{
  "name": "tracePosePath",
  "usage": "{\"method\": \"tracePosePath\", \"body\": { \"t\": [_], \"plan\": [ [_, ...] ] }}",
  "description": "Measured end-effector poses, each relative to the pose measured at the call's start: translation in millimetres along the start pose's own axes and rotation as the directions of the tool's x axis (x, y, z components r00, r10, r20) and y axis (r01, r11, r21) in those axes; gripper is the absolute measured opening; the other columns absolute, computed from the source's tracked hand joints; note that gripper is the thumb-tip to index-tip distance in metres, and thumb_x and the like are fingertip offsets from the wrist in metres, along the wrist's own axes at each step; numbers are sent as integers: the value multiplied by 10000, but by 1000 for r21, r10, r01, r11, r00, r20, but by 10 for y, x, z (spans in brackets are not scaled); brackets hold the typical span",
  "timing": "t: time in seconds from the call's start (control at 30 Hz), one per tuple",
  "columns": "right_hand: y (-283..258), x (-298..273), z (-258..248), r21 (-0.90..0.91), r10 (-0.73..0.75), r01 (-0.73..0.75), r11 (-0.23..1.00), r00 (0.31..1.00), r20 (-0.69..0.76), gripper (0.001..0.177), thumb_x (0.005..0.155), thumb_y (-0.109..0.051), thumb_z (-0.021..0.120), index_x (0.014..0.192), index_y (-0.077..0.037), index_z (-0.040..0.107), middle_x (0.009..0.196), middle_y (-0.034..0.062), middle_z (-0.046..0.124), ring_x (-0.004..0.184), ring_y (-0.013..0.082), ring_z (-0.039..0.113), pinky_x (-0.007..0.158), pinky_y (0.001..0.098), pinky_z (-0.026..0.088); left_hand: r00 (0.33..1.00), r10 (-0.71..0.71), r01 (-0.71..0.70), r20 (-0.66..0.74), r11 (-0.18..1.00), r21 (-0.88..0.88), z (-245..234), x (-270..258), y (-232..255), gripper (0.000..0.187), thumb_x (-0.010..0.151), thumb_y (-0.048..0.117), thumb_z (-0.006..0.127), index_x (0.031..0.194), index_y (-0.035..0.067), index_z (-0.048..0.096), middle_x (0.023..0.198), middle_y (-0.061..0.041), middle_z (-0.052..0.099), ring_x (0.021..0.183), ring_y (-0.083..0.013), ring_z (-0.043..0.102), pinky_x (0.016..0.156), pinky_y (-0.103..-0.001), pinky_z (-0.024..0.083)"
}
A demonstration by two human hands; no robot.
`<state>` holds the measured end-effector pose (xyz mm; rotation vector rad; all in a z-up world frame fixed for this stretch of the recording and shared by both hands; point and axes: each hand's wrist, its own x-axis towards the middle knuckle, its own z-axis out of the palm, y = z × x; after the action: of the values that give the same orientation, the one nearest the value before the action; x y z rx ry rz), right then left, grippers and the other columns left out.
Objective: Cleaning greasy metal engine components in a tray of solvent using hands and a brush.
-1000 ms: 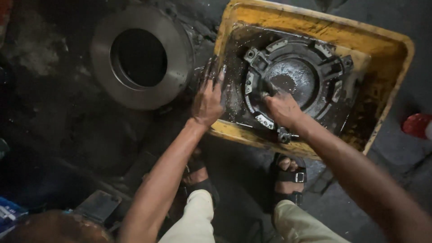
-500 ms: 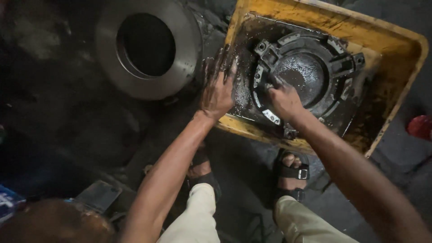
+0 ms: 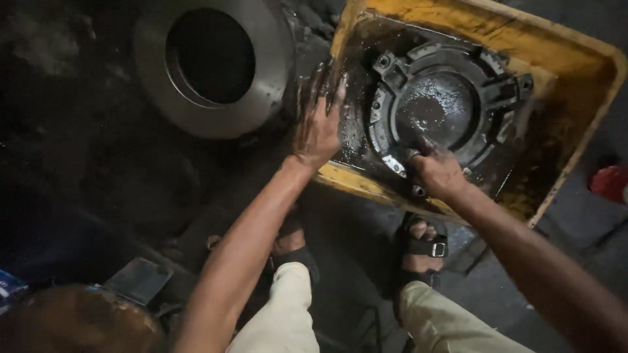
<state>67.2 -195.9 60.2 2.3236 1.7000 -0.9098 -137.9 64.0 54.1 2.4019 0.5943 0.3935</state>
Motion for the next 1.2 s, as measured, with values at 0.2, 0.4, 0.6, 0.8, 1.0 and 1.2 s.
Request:
{"method": "tracePosePath", "body": {
  "t": [0.2, 0.4, 0.6, 0.8, 1.0, 1.2],
  "plan": [
    [-242, 155, -111, 177, -13, 50, 983, 979, -205, 170, 901, -139, 648, 1053, -76, 691, 953, 210, 701, 854, 403, 691, 759, 515, 563, 995, -47, 41, 93, 997, 69, -120, 82, 122, 624, 1012, 58, 537, 1607, 16, 353, 1467, -340, 451, 1378, -516, 416, 1256, -619, 266],
    [-397, 665, -340, 234, 55, 8, 972, 964, -259, 238, 907, -102, 659, 1137, -69, 713, 929, 240, 709, 812, 396, 712, 781, 519, 568, 990, 130, -116, -52, 972, 206, -186, 116, 218, 618, 1018, 87, 568, 1596, 8, 365, 1589, -326, 356, 1499, -505, 308, 1269, -611, 225],
    [25, 73, -271, 74, -276, 319, 945, 897, -345, 471, 658, -123, 715, 1129, -116, 710, 1162, 305, 698, 897, 427, 706, 769, 486, 580, 792, -277, 214, 545, 961, 178, -396, 279, 429, 603, 1008, 89, 451, 1601, 182, 388, 1347, -253, 558, 1160, -447, 619, 1019, -542, 490],
    [-156, 371, -603, 66, -2, -12, 998, 979, 203, 287, 898, -98, 645, 1181, -122, 679, 879, 185, 725, 816, 347, 737, 745, 479, 599, 955, -68, 51, 288, 996, 68, -251, 201, 325, 568, 943, 115, 578, 1507, 102, 507, 1209, -241, 629, 971, -458, 680, 823, -541, 560],
    [-323, 842, -518, 414, 178, -30, 910, 929, -324, 211, 891, -217, 779, 1002, -39, 753, 938, 248, 693, 872, 398, 696, 795, 486, 561, 993, 36, -40, 109, 999, 35, -261, 144, 243, 556, 990, 130, 587, 1526, 34, 476, 1484, -301, 513, 1329, -480, 528, 1121, -508, 450],
    [-293, 812, -469, 217, -257, 399, 891, 837, -483, 169, 774, -159, 761, 922, -78, 761, 1114, 221, 740, 947, 386, 713, 895, 480, 544, 989, 140, -138, -41, 989, 56, -397, 230, 335, 575, 1004, 136, 619, 1530, -11, 438, 1583, -275, 417, 1476, -464, 375, 1241, -578, 251]
  ]
}}
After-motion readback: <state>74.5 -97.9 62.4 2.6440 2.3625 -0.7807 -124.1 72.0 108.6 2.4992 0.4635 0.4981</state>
